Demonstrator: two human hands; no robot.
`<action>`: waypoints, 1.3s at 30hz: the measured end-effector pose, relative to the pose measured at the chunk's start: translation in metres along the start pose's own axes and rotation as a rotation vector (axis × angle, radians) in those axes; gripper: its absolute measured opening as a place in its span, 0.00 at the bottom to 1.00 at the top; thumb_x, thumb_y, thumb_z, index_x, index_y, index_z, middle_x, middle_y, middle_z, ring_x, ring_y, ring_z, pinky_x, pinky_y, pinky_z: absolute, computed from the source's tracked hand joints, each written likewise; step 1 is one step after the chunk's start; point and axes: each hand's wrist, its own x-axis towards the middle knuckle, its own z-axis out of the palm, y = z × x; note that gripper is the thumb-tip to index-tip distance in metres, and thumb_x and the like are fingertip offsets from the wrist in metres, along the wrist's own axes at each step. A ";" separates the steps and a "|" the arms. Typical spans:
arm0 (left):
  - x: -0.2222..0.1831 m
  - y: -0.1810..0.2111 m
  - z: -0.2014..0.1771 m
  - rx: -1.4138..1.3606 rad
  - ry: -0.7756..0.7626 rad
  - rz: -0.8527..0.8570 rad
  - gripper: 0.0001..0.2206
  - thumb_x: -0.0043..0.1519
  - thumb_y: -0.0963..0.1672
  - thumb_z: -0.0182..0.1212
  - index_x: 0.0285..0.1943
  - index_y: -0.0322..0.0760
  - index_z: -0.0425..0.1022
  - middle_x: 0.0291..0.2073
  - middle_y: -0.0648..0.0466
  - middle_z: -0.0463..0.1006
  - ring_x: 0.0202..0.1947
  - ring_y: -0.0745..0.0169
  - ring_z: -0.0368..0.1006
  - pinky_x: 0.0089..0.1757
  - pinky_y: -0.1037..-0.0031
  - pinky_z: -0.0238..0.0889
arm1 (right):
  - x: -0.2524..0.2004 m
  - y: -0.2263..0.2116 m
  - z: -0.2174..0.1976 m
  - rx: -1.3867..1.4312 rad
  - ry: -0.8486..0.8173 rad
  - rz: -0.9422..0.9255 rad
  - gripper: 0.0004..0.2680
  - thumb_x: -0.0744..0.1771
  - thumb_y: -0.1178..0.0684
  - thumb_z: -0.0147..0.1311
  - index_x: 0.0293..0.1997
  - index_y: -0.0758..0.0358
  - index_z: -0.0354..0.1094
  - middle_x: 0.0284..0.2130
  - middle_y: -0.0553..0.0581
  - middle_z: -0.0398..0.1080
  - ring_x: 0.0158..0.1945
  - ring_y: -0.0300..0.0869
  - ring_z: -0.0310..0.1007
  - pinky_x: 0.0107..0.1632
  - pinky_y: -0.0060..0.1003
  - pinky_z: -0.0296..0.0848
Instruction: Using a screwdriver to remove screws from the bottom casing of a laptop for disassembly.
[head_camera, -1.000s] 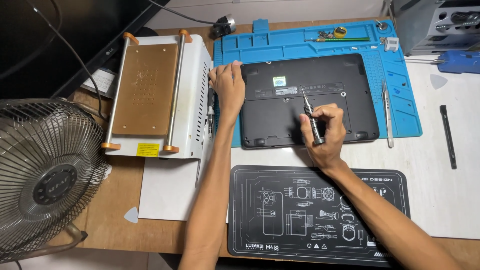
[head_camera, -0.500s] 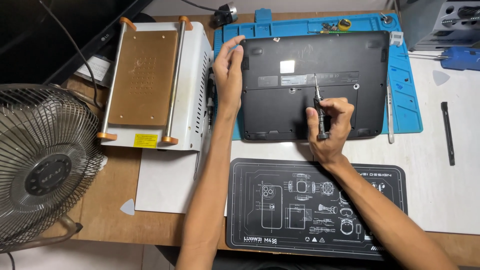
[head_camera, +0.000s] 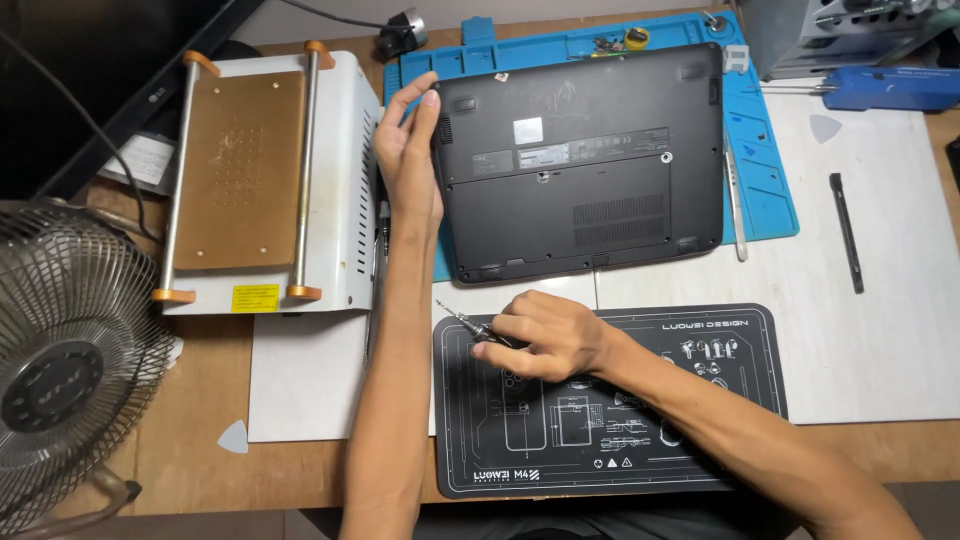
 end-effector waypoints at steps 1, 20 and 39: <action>0.000 0.000 0.001 -0.004 -0.011 -0.004 0.16 0.64 0.47 0.62 0.57 0.32 0.77 0.57 0.46 0.78 0.64 0.55 0.69 0.65 0.67 0.59 | -0.001 0.001 -0.002 -0.011 -0.002 0.007 0.06 0.70 0.64 0.55 0.51 0.66 0.69 0.35 0.61 0.67 0.26 0.45 0.63 0.29 0.36 0.65; -0.001 -0.004 -0.002 -0.291 -0.157 -0.148 0.13 0.66 0.45 0.64 0.57 0.34 0.76 0.40 0.47 0.82 0.39 0.63 0.81 0.43 0.72 0.79 | 0.007 -0.004 0.001 -0.103 0.207 0.249 0.05 0.65 0.55 0.66 0.43 0.57 0.77 0.26 0.51 0.68 0.25 0.38 0.67 0.30 0.33 0.74; -0.002 0.002 -0.006 -0.368 -0.177 -0.239 0.19 0.61 0.46 0.69 0.59 0.35 0.76 0.47 0.49 0.83 0.47 0.57 0.79 0.51 0.67 0.74 | 0.020 -0.013 -0.006 -0.099 0.061 -0.138 0.10 0.72 0.46 0.58 0.47 0.63 0.70 0.30 0.52 0.66 0.26 0.36 0.65 0.30 0.29 0.67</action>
